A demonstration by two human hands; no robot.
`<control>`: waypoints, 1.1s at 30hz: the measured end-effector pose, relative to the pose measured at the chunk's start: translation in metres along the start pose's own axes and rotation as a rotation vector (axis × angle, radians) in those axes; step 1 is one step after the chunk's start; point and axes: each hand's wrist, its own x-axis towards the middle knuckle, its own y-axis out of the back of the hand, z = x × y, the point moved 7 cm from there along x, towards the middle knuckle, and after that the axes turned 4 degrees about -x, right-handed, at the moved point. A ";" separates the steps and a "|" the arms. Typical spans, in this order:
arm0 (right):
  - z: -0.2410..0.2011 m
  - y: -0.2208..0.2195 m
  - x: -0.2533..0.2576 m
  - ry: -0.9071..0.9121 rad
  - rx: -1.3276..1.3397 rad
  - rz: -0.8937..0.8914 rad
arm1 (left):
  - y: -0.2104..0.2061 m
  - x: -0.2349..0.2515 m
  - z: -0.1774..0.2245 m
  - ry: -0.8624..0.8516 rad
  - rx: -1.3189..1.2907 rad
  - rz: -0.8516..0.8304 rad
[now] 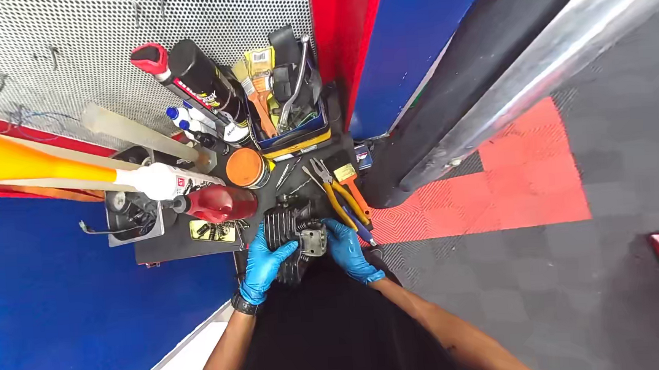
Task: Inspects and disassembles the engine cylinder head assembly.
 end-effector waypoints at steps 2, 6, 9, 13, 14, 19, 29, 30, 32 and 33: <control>0.002 -0.001 0.000 0.046 0.040 0.022 | -0.001 0.000 0.000 0.010 -0.007 0.007; 0.009 -0.004 0.000 0.102 0.056 0.062 | -0.005 0.001 0.001 0.018 0.025 0.016; 0.008 -0.003 0.002 0.107 0.030 0.071 | -0.008 0.003 0.004 0.019 0.056 0.008; 0.011 -0.004 0.002 0.127 0.007 0.067 | -0.006 0.005 0.006 0.019 0.064 -0.022; 0.012 -0.005 0.002 0.133 0.009 0.065 | -0.005 0.005 0.005 0.013 0.069 -0.029; 0.019 -0.012 -0.003 0.075 0.074 0.056 | -0.006 0.012 0.010 0.039 0.172 -0.104; 0.029 -0.037 -0.020 -0.137 0.461 -0.105 | -0.008 0.045 0.023 0.079 0.626 -0.477; 0.030 -0.039 -0.023 -0.221 0.547 -0.122 | -0.008 0.044 0.023 0.078 0.629 -0.475; 0.032 -0.042 -0.030 -0.412 0.752 -0.147 | -0.008 0.043 0.023 0.075 0.619 -0.466; 0.032 -0.043 -0.032 -0.489 0.839 -0.145 | -0.008 0.043 0.023 0.070 0.612 -0.464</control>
